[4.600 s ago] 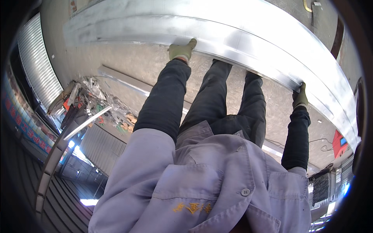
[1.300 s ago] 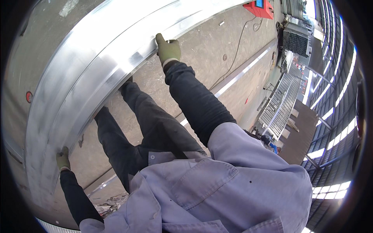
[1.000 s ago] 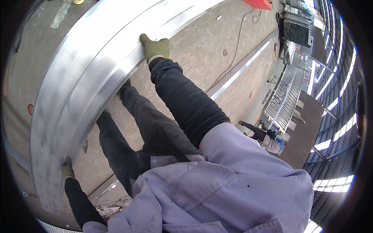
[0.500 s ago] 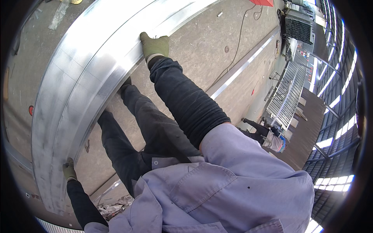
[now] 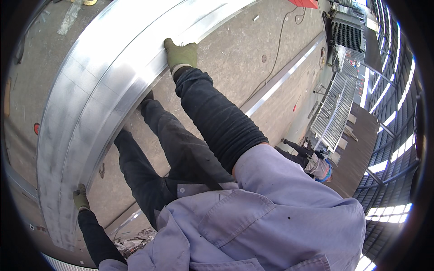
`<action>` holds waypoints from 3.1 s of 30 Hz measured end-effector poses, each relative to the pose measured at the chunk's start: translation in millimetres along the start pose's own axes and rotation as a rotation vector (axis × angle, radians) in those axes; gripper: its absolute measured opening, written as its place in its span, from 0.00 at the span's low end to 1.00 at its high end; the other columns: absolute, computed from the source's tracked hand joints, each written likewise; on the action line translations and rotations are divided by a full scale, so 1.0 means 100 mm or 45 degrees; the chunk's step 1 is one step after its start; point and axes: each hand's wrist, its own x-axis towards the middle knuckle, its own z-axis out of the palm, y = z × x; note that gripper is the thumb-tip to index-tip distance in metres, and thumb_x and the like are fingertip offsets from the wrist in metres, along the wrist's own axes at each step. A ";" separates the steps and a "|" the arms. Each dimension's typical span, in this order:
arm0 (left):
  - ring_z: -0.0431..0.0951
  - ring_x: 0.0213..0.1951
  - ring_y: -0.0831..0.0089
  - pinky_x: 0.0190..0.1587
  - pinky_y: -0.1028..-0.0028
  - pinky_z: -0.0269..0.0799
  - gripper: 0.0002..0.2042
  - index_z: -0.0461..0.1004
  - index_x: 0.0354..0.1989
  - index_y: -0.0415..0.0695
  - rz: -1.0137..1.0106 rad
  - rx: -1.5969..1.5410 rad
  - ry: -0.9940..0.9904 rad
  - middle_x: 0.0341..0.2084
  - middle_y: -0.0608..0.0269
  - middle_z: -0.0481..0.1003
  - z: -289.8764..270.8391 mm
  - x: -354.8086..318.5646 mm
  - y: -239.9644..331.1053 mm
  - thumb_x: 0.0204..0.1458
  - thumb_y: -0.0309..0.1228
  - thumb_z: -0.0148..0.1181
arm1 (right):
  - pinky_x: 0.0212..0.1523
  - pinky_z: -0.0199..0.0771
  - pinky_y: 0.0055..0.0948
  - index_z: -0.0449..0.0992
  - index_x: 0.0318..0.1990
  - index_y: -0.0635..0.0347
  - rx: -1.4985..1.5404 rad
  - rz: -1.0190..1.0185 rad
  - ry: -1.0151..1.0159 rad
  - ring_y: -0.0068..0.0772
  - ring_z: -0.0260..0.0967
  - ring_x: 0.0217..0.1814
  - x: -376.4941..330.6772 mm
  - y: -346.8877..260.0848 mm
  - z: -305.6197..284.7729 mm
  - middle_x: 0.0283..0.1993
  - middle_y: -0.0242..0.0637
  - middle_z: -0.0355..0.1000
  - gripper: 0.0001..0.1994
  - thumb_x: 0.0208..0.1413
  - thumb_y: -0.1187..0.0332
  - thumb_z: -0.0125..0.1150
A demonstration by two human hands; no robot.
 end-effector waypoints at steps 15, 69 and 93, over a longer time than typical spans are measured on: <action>0.80 0.59 0.48 0.68 0.54 0.70 0.18 0.79 0.63 0.50 0.667 0.807 -0.137 0.60 0.55 0.80 -0.11 0.14 -0.62 0.69 0.32 0.52 | 0.43 0.72 0.36 0.74 0.54 0.63 -0.438 -0.419 -0.161 0.41 0.75 0.43 0.49 0.71 -0.05 0.46 0.45 0.78 0.24 0.64 0.50 0.59; 0.86 0.51 0.66 0.52 0.69 0.79 0.15 0.85 0.44 0.54 -0.469 -0.434 0.031 0.44 0.63 0.87 -0.04 -0.62 1.08 0.55 0.48 0.71 | 0.57 0.81 0.34 0.85 0.56 0.44 -1.215 -2.044 -1.897 0.33 0.84 0.52 -4.87 1.29 3.49 0.51 0.32 0.86 0.13 0.71 0.58 0.62; 0.87 0.49 0.63 0.50 0.66 0.81 0.16 0.85 0.46 0.58 -0.375 -0.262 0.084 0.44 0.66 0.87 -0.01 -0.63 1.04 0.57 0.52 0.66 | 0.51 0.82 0.38 0.87 0.47 0.48 -1.325 -1.845 -1.715 0.39 0.83 0.44 -4.88 1.32 3.54 0.41 0.37 0.85 0.19 0.64 0.45 0.65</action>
